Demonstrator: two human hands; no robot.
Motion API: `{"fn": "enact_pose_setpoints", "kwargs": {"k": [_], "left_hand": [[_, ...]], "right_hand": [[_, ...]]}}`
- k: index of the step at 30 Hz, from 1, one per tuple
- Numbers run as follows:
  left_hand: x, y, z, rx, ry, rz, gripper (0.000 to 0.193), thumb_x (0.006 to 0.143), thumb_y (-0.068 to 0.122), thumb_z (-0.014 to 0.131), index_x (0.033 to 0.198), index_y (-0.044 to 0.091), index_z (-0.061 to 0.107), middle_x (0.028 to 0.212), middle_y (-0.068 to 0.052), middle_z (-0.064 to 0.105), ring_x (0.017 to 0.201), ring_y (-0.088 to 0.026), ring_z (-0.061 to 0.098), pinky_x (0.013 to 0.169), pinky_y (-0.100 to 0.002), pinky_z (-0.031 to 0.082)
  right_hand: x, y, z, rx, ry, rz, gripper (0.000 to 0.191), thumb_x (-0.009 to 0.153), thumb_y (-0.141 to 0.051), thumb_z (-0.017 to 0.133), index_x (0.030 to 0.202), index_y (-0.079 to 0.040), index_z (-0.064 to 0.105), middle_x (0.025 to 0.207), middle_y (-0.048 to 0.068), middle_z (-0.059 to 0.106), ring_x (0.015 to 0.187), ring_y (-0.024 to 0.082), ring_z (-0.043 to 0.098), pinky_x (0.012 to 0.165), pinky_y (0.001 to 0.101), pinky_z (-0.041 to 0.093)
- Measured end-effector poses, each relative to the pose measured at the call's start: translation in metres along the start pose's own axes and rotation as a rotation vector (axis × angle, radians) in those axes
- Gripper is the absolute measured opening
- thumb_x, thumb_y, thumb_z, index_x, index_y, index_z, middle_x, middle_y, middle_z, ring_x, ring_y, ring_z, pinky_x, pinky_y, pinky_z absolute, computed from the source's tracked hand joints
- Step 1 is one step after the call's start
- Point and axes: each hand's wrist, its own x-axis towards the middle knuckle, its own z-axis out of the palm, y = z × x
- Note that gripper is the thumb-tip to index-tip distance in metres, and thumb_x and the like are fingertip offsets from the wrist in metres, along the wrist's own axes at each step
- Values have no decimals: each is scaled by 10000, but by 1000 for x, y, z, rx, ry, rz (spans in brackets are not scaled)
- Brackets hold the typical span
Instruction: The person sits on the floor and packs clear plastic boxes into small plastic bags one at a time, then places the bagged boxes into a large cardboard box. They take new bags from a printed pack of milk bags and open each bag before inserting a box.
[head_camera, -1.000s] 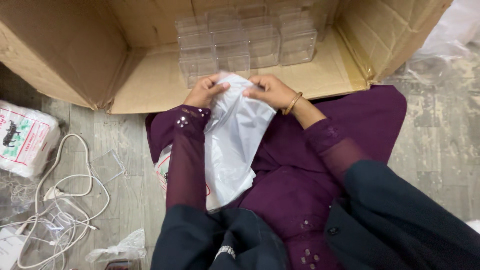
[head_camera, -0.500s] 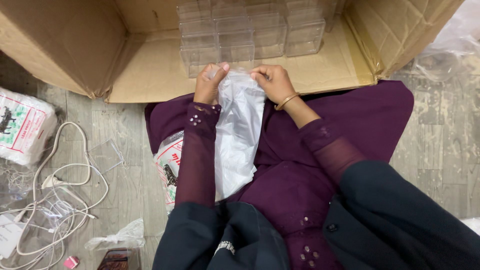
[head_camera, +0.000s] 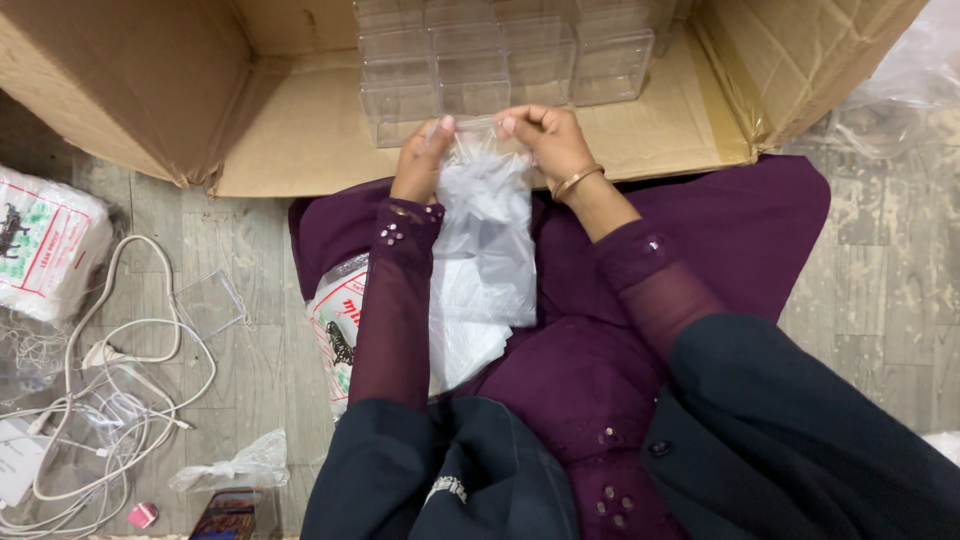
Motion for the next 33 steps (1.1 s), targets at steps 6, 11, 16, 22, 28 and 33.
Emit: {"fn": "enact_pose_setpoints", "kwargs": {"k": [6,11,16,22,28,33], "left_hand": [[3,-5,-10,243,-185,-66,326,1102,356,607,1056,38,661,919,34,633,804,-44,545,740,-228,461],[2,13,-17,-168,20,-59,290,987,365,643,975,76,655,872,1,699,798,-119,652,742,-299,517],[17,30,-4,995,122,408,273,1074,254,734,957,46,601,811,-140,674,827,-346,648,755,-477,529],[34,20,27,1428,538,425,440,856,53,603,1266,210,588,869,-206,697,760,-455,671,604,-567,484],[38,15,22,1155,336,387,322,1047,77,551,1341,207,531,856,-174,705,841,-409,699,713,-523,499],[29,-23,54,885,57,403,170,1071,140,584,1179,96,709,854,-117,696,724,-235,669,682,-373,534]], "right_hand": [[-3,-5,-10,21,-33,0,167,1042,-209,688,994,-50,701,771,-37,652,595,23,469,546,192,386],[-10,-22,-24,681,-265,18,352,1058,-276,712,779,-73,637,695,21,642,663,149,559,709,285,499],[20,-36,-12,2,14,-352,37,959,-112,676,972,-77,682,918,62,678,818,195,632,765,319,523],[44,-24,9,-681,204,-518,366,943,41,632,1291,-74,620,1079,181,616,956,332,595,849,421,497],[-1,-24,-11,-881,205,-503,477,976,39,548,1394,-166,651,1211,180,722,1072,334,716,944,396,559],[-61,-29,-68,-757,303,-383,416,974,27,569,1365,-80,663,1069,155,724,906,225,656,813,312,551]]}}
